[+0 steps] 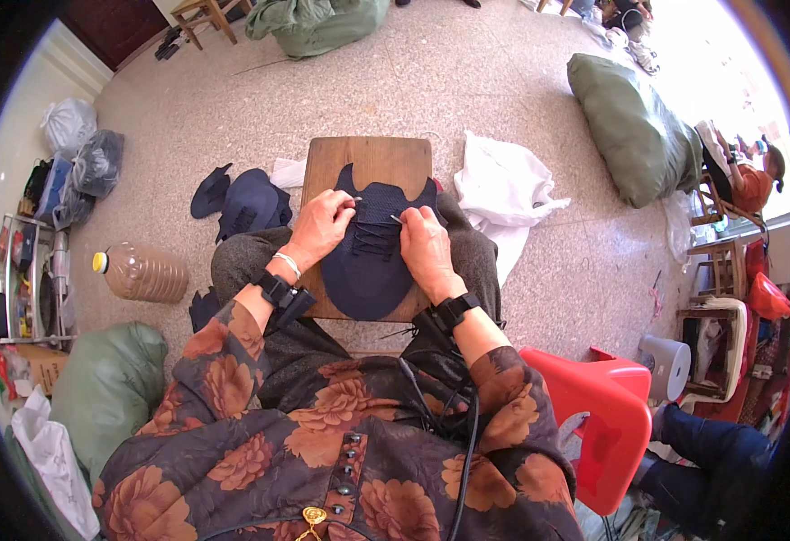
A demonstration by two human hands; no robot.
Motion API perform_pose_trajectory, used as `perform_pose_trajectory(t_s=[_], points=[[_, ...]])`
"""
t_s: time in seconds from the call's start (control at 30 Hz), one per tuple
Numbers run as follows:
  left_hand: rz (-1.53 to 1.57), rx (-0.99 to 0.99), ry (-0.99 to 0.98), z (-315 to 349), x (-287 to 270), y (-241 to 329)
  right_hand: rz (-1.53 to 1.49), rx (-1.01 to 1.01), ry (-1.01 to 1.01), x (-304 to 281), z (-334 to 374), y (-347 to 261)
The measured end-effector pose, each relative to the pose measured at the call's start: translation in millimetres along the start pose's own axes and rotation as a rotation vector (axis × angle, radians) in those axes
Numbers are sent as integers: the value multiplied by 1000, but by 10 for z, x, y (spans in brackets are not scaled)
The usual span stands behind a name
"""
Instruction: Lacing black fabric shoe upper components together by hand.
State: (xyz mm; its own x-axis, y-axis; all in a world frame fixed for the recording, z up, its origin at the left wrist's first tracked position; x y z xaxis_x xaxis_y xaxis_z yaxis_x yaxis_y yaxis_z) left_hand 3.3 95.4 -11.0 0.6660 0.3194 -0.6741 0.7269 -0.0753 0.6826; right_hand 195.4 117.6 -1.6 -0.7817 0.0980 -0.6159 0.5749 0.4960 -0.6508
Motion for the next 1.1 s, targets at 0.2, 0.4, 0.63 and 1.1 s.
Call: perform_pose_trajectory(t_s=[0.2, 0.4, 0.63, 1.1], points=[[-161, 88, 23, 48, -15, 170, 145, 166, -72, -67, 6, 62], [-121, 46, 6, 62, -13, 123, 214, 167, -174, 8, 15, 77], [-228, 157, 49, 71, -21, 385, 90, 58, -163, 4, -16, 138], [-120, 298, -118, -4, 269, 449, -96, -74, -164, 152, -220, 126]])
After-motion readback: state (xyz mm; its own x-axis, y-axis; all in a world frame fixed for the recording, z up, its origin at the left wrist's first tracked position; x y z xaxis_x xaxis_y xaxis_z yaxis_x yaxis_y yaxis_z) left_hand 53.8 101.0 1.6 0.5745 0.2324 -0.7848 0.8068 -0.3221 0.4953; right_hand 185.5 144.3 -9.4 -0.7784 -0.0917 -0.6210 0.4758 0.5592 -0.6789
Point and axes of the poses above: each hand's wrist, its own z-axis away from the middle knuckle, its own x-axis out of the palm, y = z × x, the point moved 9 cm from there along -z, towards the middle knuckle, and after that the axes turned 9 degrees about y, right-handed, at the moved point
